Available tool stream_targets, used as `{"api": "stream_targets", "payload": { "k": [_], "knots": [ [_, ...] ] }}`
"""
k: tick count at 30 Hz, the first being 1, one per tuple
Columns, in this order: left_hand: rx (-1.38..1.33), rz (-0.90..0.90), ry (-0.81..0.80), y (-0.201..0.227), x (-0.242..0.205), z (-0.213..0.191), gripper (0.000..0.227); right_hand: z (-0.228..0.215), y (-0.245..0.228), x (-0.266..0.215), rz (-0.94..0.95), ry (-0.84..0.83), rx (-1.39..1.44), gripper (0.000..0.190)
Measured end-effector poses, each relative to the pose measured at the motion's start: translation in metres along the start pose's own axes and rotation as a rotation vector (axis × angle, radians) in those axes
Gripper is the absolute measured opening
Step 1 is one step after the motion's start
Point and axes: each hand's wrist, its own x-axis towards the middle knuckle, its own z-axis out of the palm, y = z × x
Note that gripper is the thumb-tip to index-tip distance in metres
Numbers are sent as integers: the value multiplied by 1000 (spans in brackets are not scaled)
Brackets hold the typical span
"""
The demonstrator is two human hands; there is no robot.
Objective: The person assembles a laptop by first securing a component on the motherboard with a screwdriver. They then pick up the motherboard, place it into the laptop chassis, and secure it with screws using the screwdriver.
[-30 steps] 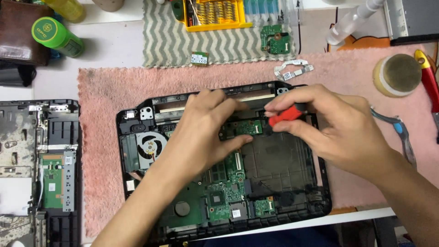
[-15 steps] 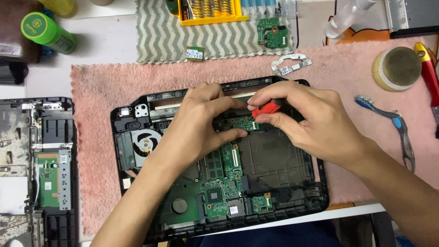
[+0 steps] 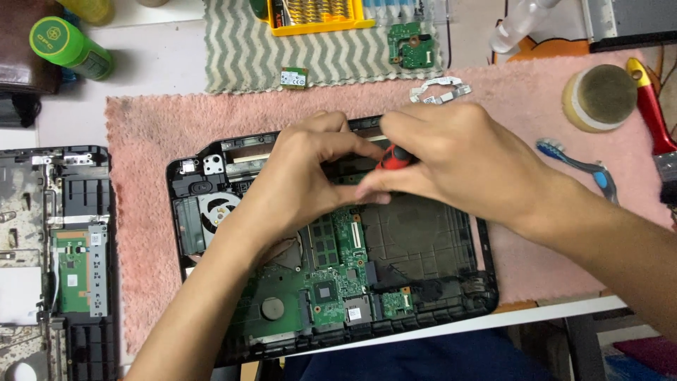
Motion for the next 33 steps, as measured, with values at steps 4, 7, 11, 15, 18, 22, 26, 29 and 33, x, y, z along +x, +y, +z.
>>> {"api": "stream_targets", "payload": {
  "k": [4, 7, 11, 15, 18, 22, 26, 29, 33],
  "knots": [
    [-15, 57, 5, -10, 11, 5, 32, -12, -7, 14, 30, -99, -377, 94],
    [-20, 55, -62, -8, 16, 1, 26, -47, -16, 24, 23, -301, -561, 94],
    [-91, 67, -136, -8, 20, -6, 25, -76, -14, 28, -65, -507, -256, 35],
    [-13, 55, -195, -7, 23, -10, 29, -74, -14, 34, -157, -539, -362, 53],
    [-29, 57, -165, -8, 24, -5, 39, -66, -17, 43, -112, -511, -512, 63],
    [-57, 77, -187, -3, 23, -9, 27, -58, -9, 43, -155, -419, -598, 84],
    [-82, 35, -225, -4, 21, -12, 28, -75, -21, 42, -112, -629, -442, 30],
    [-117, 45, -237, 1, 23, -13, 22, -70, -23, 38, -125, -628, -392, 13],
    [-123, 13, -233, 5, 21, -13, 17, -42, -12, 35, -205, -473, -645, 78]
  ]
}}
